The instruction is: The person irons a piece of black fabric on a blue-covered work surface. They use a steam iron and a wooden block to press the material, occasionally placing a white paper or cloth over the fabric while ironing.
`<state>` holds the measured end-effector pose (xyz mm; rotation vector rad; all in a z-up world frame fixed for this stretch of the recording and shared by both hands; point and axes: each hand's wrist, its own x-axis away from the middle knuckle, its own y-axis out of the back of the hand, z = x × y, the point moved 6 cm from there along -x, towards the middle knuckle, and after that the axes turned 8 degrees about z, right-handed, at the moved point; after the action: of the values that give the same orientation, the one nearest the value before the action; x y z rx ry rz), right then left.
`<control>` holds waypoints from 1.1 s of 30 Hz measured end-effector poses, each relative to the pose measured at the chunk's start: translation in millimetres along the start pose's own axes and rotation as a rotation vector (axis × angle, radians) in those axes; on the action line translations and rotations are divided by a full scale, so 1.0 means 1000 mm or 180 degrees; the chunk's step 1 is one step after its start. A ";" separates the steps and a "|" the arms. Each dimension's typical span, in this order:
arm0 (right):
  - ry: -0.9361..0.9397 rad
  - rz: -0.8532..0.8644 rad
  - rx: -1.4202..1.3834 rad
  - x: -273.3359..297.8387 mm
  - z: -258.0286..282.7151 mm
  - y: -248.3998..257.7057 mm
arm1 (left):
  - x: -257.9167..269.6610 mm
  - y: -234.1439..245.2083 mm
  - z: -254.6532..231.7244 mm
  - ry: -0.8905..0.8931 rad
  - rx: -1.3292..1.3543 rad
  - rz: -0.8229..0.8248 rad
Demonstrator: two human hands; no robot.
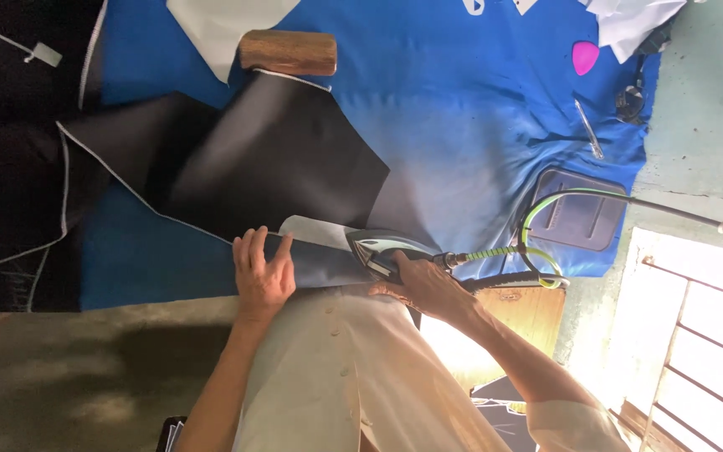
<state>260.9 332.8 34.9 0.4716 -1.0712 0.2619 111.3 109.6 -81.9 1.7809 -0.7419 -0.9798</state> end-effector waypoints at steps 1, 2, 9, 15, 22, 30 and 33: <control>0.0006 0.0002 -0.0016 0.000 0.000 0.000 | -0.001 0.002 0.004 0.0001 -0.0025 0.0043; 0.0012 0.0005 -0.0031 0.001 0.001 0.000 | -0.002 0.004 0.009 0.0002 -0.0050 0.0086; -0.0007 0.0015 0.0050 0.006 0.008 0.006 | 0.001 -0.001 0.015 -0.0054 0.0013 0.0004; -0.0125 0.0036 -0.0155 0.016 -0.006 0.014 | -0.031 0.003 0.007 0.0193 0.0065 0.0121; -0.1525 -0.0817 -0.1510 0.050 -0.077 0.029 | -0.181 0.061 0.059 0.0973 0.0984 0.0291; -0.1923 -0.1414 -0.1629 0.064 -0.135 0.005 | -0.293 -0.102 0.249 0.3475 0.0272 0.0783; -0.1462 -0.1492 -0.2503 0.060 -0.155 -0.013 | -0.321 -0.128 0.253 0.2907 0.0315 0.1610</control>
<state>414.5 396.2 24.1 0.0509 -1.3647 -0.6985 -259.4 308.2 -166.0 1.7436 -0.5831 0.2284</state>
